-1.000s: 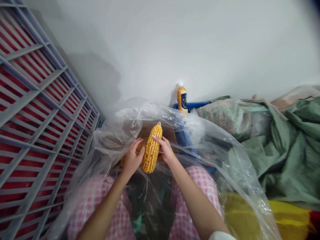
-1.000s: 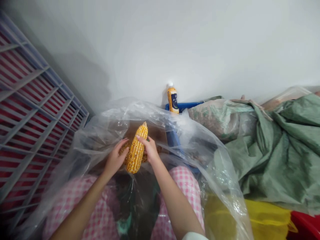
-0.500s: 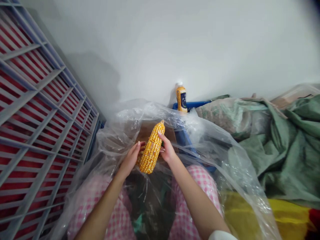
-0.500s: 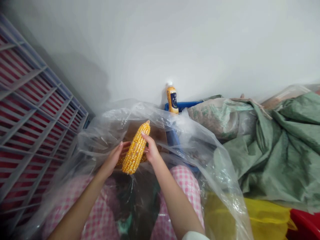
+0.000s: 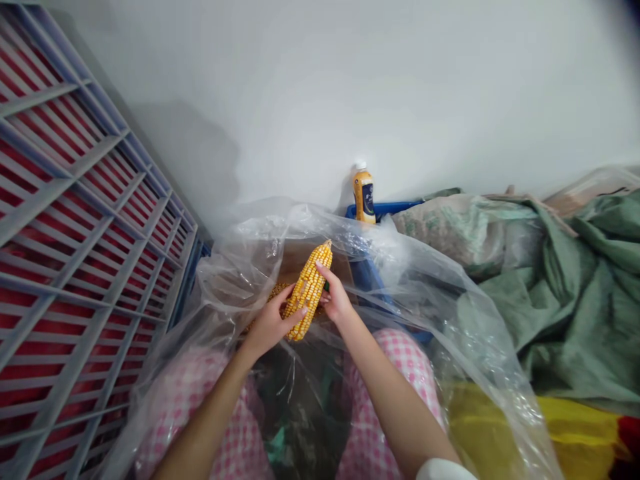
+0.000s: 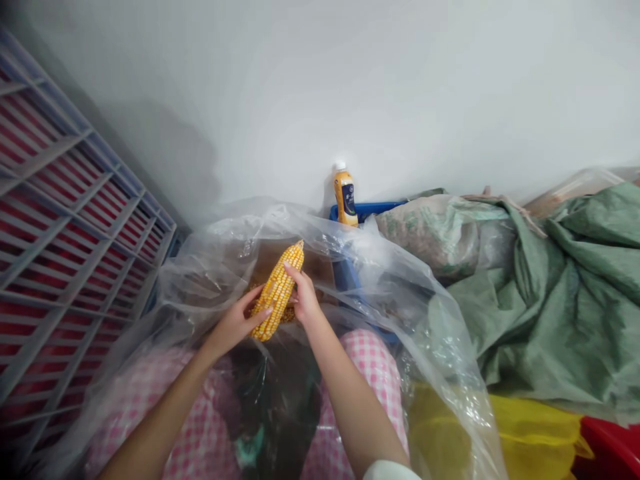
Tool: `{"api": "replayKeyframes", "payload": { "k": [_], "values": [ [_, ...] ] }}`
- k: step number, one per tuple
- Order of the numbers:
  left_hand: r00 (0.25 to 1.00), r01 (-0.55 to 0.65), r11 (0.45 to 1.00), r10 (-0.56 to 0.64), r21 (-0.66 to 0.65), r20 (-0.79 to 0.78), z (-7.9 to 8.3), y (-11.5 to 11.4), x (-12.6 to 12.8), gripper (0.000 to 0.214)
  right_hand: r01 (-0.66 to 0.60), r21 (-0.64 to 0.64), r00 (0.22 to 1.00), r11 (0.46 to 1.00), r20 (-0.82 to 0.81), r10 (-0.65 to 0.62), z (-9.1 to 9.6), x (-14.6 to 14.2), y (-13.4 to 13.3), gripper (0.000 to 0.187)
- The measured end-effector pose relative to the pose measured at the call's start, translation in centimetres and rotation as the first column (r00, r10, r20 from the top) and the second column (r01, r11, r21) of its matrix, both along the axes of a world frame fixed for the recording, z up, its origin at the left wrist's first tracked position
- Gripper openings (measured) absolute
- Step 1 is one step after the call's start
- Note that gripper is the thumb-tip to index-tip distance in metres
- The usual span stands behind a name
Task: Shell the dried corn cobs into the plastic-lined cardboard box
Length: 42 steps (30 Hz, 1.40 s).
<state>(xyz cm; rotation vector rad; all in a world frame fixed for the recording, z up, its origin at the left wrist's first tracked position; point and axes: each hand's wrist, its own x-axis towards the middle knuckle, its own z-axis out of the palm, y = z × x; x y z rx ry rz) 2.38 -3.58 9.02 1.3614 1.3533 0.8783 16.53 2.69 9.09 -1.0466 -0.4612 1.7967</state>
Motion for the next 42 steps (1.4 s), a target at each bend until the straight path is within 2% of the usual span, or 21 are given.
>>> {"api": "replayKeyframes", "payload": {
  "k": [4,7,16,27,37,42],
  "values": [
    [0.979,-0.007,0.993,0.032,0.119,-0.202,-0.5,-0.2,0.6,0.062,-0.010,-0.003,0.999,1.000,0.036,0.010,-0.1,-0.1,0.0,0.034],
    [0.954,-0.005,0.984,0.058,0.177,-0.293,-0.8,-0.3,0.8,0.060,-0.014,0.006,0.998,1.000,0.056,0.013,-0.2,-0.1,0.0,0.033],
    [0.915,0.036,0.989,0.026,0.144,-0.403,-0.5,-0.3,0.4,0.059,-0.004,-0.006,0.999,1.000,0.033,0.004,-0.1,-0.1,0.0,0.034],
    [0.902,0.079,0.990,-0.022,0.116,-0.431,-0.1,0.0,0.5,0.054,-0.005,0.025,0.999,1.000,0.036,0.004,0.0,-0.1,0.0,0.034],
    [0.931,0.101,0.989,-0.055,0.111,-0.361,-1.3,0.2,0.1,0.054,0.019,-0.052,0.997,0.998,0.072,-0.015,0.1,-0.3,-0.1,0.036],
    [0.933,0.107,0.988,-0.062,0.108,-0.353,-1.3,0.3,0.1,0.053,0.018,-0.055,0.998,0.998,0.066,-0.014,0.0,-0.3,0.0,0.035]
  ]
}}
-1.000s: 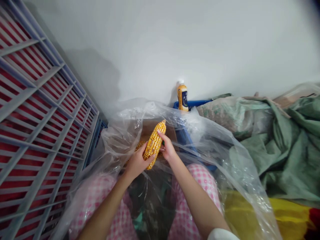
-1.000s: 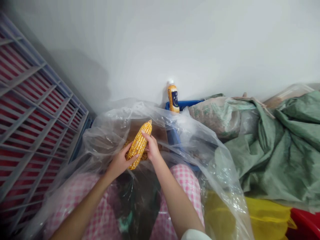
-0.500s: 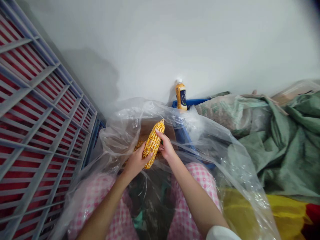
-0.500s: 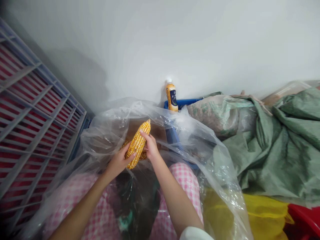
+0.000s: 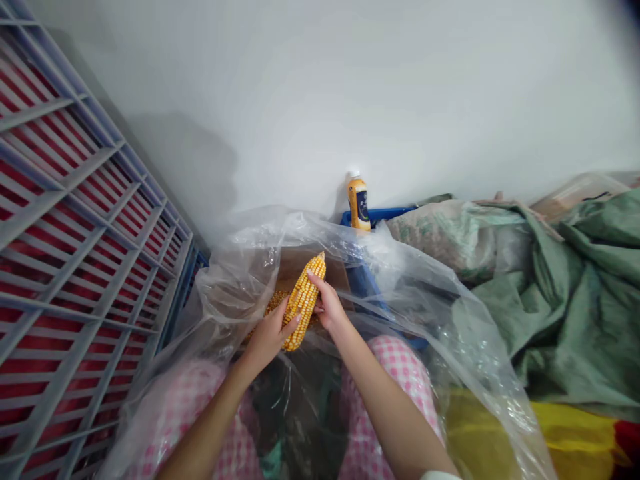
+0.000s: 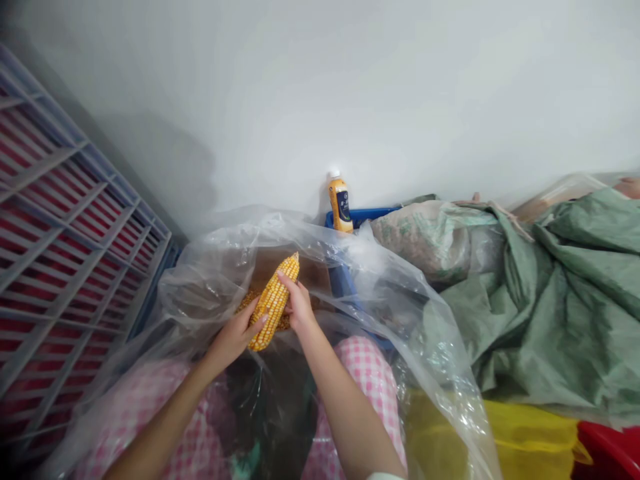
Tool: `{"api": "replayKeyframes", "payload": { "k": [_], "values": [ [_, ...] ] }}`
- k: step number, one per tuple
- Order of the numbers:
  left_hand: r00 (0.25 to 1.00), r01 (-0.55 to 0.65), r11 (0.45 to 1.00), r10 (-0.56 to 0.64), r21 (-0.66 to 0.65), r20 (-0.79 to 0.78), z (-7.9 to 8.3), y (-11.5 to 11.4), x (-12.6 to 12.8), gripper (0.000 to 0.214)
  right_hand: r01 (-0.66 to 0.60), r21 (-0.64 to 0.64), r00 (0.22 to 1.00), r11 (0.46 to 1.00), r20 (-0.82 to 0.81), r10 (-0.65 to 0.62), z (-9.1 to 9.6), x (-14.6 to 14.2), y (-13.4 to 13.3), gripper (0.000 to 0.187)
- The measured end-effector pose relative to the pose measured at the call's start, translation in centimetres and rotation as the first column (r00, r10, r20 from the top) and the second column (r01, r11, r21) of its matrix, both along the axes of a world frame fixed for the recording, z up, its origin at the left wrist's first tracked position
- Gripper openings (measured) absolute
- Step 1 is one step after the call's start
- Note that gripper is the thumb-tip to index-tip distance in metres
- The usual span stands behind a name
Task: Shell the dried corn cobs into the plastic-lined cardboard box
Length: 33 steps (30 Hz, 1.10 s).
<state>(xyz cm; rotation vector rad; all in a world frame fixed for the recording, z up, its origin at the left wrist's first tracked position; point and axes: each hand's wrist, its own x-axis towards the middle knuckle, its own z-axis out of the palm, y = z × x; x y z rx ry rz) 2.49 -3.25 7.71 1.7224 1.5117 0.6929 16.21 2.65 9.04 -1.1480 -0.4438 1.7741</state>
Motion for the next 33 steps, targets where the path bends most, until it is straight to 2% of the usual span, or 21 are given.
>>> {"api": "replayKeyframes", "payload": {
  "k": [3,10,15,18,21,23,27,33],
  "values": [
    [1.000,0.008,1.000,-0.008,0.026,-0.013,0.0,0.0,-0.1,0.050,0.004,-0.004,1.000,1.000,0.009,-0.004,-0.1,0.0,0.0,0.035],
    [0.994,0.054,0.997,-0.048,0.062,-0.103,-1.0,0.1,-0.6,0.054,0.016,-0.013,1.000,1.000,0.002,-0.016,0.0,-0.1,0.0,0.034],
    [0.995,0.034,0.999,-0.032,0.024,-0.090,0.0,0.2,-0.5,0.052,0.006,-0.061,1.000,0.998,-0.022,-0.008,0.0,-0.1,0.1,0.033],
    [0.998,-0.037,0.998,0.039,0.044,-0.048,0.4,0.4,-0.5,0.050,0.006,-0.077,0.999,0.997,-0.036,-0.009,-0.3,0.0,0.2,0.034],
    [0.982,-0.170,0.980,0.178,0.102,-0.069,0.1,0.6,-0.8,0.050,0.028,-0.038,0.999,0.999,-0.018,-0.029,-0.5,0.0,0.4,0.035],
    [0.973,-0.213,0.972,0.221,0.097,-0.072,-0.1,0.6,-0.9,0.051,0.036,-0.016,0.999,0.999,0.006,-0.036,-0.6,-0.1,0.3,0.035],
    [0.982,-0.146,0.989,0.147,0.018,-0.116,-0.1,0.2,-0.4,0.053,0.038,-0.012,0.999,0.999,0.018,-0.037,-0.4,-0.2,0.2,0.032],
    [0.962,-0.051,0.998,0.061,0.046,-0.265,0.6,-0.2,0.5,0.043,0.056,-0.025,0.998,0.998,0.015,-0.056,-0.3,-0.2,0.1,0.033]
  ]
}}
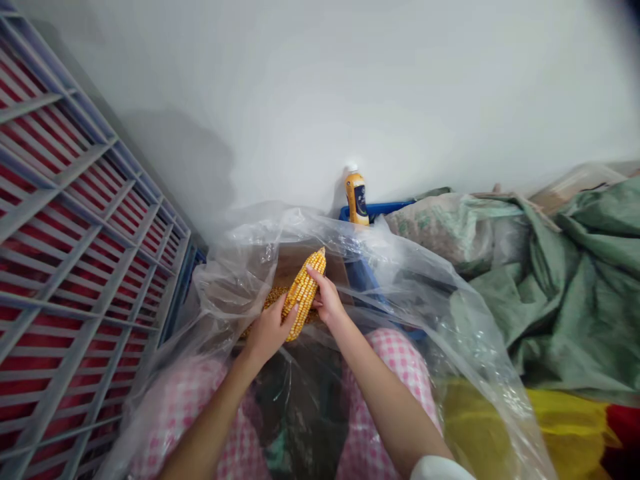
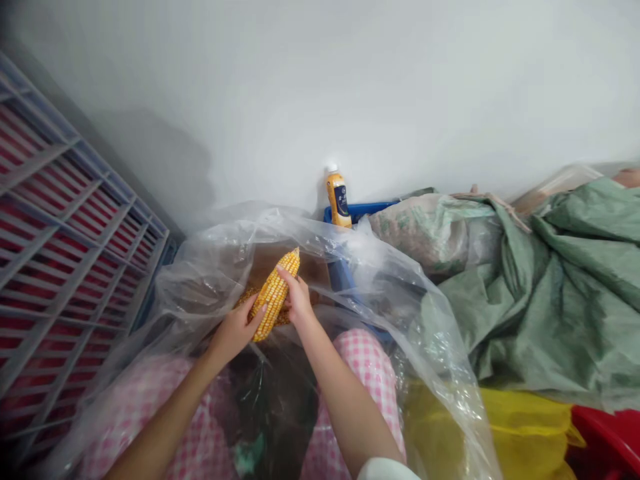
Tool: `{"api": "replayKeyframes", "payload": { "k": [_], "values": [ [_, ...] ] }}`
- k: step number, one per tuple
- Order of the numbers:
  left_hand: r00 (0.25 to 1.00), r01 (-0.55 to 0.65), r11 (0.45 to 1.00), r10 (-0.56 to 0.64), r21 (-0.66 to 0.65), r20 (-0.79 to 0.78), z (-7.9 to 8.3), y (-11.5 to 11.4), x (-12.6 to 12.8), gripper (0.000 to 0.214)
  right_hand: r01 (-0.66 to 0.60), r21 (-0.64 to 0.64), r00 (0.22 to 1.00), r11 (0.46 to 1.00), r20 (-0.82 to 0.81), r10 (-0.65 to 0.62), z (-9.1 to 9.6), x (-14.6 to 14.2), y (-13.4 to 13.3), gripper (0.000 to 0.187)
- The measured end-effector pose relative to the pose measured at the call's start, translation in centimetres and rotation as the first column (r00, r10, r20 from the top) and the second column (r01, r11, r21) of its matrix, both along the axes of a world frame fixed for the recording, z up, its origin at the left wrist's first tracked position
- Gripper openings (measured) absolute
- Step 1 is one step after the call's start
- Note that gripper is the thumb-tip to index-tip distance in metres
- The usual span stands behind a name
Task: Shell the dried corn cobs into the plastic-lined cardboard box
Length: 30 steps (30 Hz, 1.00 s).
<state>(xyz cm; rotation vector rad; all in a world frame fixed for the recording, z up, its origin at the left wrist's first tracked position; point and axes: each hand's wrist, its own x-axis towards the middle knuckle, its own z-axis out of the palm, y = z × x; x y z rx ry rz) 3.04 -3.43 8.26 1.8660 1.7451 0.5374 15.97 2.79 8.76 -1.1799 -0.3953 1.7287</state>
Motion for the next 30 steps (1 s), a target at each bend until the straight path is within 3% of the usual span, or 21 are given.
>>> {"api": "replayKeyframes", "payload": {
  "k": [10,19,30],
  "values": [
    [0.991,0.087,0.996,-0.085,0.008,-0.107,-1.1,0.1,0.0,0.046,0.008,0.004,1.000,1.000,0.008,-0.008,0.1,0.0,-0.1,0.032],
    [0.972,-0.018,0.999,0.028,-0.047,0.232,-0.2,0.2,-0.7,0.053,0.017,0.004,1.000,1.000,-0.016,-0.017,0.2,0.2,0.1,0.029],
    [0.998,0.021,0.998,-0.018,-0.051,0.064,0.4,0.1,-0.6,0.051,-0.014,0.009,1.000,1.000,0.017,0.014,0.1,0.2,0.1,0.032]
  ]
}}
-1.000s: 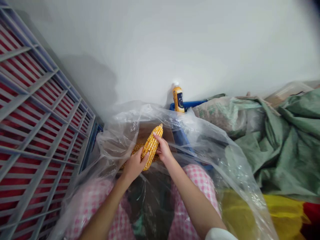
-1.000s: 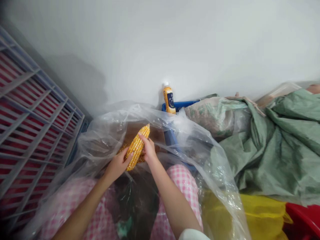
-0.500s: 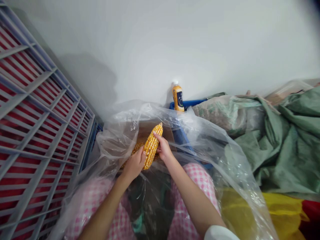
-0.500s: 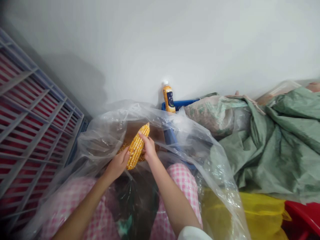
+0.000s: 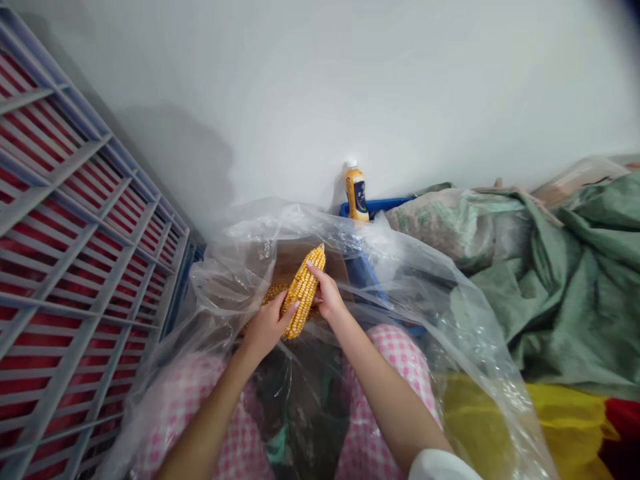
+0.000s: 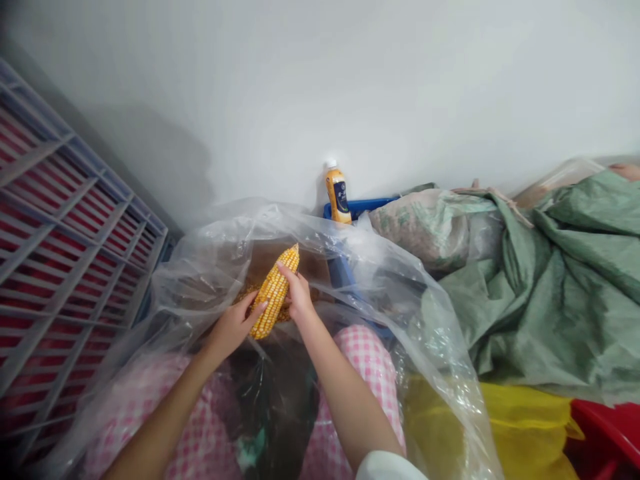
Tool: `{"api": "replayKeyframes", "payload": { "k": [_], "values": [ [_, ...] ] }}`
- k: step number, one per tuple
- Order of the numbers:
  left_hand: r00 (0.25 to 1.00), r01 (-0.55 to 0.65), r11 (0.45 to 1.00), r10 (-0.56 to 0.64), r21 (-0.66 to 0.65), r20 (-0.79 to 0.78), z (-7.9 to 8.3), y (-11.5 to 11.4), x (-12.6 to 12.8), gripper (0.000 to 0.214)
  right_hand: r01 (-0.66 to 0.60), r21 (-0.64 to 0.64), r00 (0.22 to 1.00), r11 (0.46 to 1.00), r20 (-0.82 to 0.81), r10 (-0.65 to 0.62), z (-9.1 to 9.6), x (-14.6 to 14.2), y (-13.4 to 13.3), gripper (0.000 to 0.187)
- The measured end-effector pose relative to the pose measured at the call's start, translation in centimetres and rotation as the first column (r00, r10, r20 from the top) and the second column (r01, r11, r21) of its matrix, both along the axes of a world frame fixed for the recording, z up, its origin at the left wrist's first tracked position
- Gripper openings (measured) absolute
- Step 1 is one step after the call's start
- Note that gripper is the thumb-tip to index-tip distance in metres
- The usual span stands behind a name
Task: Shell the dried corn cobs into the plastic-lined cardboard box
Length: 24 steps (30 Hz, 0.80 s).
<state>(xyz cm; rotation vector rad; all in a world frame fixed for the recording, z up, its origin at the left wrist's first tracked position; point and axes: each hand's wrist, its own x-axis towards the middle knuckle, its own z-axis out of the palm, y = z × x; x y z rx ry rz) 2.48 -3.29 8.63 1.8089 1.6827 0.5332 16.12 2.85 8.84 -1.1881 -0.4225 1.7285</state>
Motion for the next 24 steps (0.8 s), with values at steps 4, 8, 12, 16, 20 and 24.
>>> {"api": "replayKeyframes", "payload": {
  "k": [4,8,12,16,20,24],
  "values": [
    [0.998,-0.040,0.999,0.040,-0.001,-0.055,-0.1,0.0,0.2,0.050,-0.013,-0.013,1.000,1.000,0.019,0.013,-0.2,-0.1,-0.1,0.034],
    [0.994,-0.108,0.994,0.108,-0.009,0.004,0.1,0.0,0.1,0.051,-0.029,-0.003,0.999,1.000,0.020,0.029,-0.4,-0.3,-0.2,0.035],
    [0.977,-0.117,0.991,0.125,-0.060,0.173,-0.1,0.3,-0.5,0.054,-0.009,-0.011,1.000,1.000,-0.005,0.009,-0.2,-0.3,-0.1,0.037],
    [0.926,-0.139,0.983,0.172,-0.119,0.337,-1.2,1.0,-1.5,0.057,0.007,-0.014,0.999,1.000,-0.035,-0.008,-0.1,-0.2,0.2,0.040],
    [0.894,-0.207,0.972,0.234,-0.112,0.381,-1.3,1.5,-2.3,0.062,0.031,-0.040,0.994,0.999,-0.101,-0.034,-0.2,0.1,0.5,0.036],
    [0.871,-0.168,0.966,0.239,-0.196,0.429,0.5,1.2,-2.1,0.058,0.035,-0.049,0.987,0.998,-0.158,-0.042,-0.1,0.4,0.6,0.031]
  ]
}}
